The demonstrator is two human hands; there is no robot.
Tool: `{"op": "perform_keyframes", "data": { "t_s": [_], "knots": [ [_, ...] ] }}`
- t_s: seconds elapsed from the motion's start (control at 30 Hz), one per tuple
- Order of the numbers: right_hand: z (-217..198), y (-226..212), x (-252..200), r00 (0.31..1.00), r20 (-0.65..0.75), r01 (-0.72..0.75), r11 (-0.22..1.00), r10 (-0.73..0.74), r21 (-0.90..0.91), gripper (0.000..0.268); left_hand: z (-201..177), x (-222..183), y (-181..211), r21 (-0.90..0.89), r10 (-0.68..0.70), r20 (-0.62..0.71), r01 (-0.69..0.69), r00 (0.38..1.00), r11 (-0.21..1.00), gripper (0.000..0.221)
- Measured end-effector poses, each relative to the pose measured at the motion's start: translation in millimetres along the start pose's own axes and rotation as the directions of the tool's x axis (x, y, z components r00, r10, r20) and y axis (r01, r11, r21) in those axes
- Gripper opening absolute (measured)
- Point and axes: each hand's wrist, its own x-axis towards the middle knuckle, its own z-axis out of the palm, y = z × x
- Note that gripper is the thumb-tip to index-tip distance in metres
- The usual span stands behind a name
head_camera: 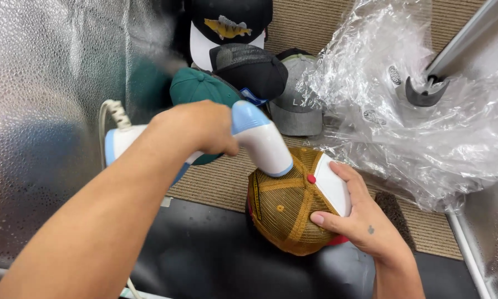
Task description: Brushing and steaming a red and white baseball cap to clean and shape it at a workstation.
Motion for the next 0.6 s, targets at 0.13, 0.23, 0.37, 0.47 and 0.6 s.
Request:
{"op": "perform_keyframes", "data": {
  "t_s": [0.13,0.23,0.37,0.47,0.6],
  "knots": [
    [1,9,3,0.995,-0.029,0.091,0.996,-0.092,-0.005,0.112,-13,19,45,0.136,0.026,-0.075,-0.015,0.997,0.991,0.052],
    [1,8,2,0.994,-0.019,0.107,0.994,-0.107,-0.036,0.114,-18,40,82,0.267,0.068,-0.118,-0.034,0.991,0.963,0.043],
    [2,5,0,0.992,-0.054,0.111,0.993,-0.113,-0.047,0.117,-24,71,114,0.319,0.028,-0.045,-0.012,0.999,0.948,0.054],
    [0,-4,-3,0.996,-0.066,0.053,0.999,-0.053,-0.010,0.122,-34,61,117,0.356,0.022,-0.015,-0.015,1.000,0.935,0.061],
    [0,4,-1,0.999,-0.038,0.015,0.999,-0.017,-0.040,0.125,-39,31,92,0.371,-0.005,0.014,-0.001,1.000,0.929,0.062]
  ]
}}
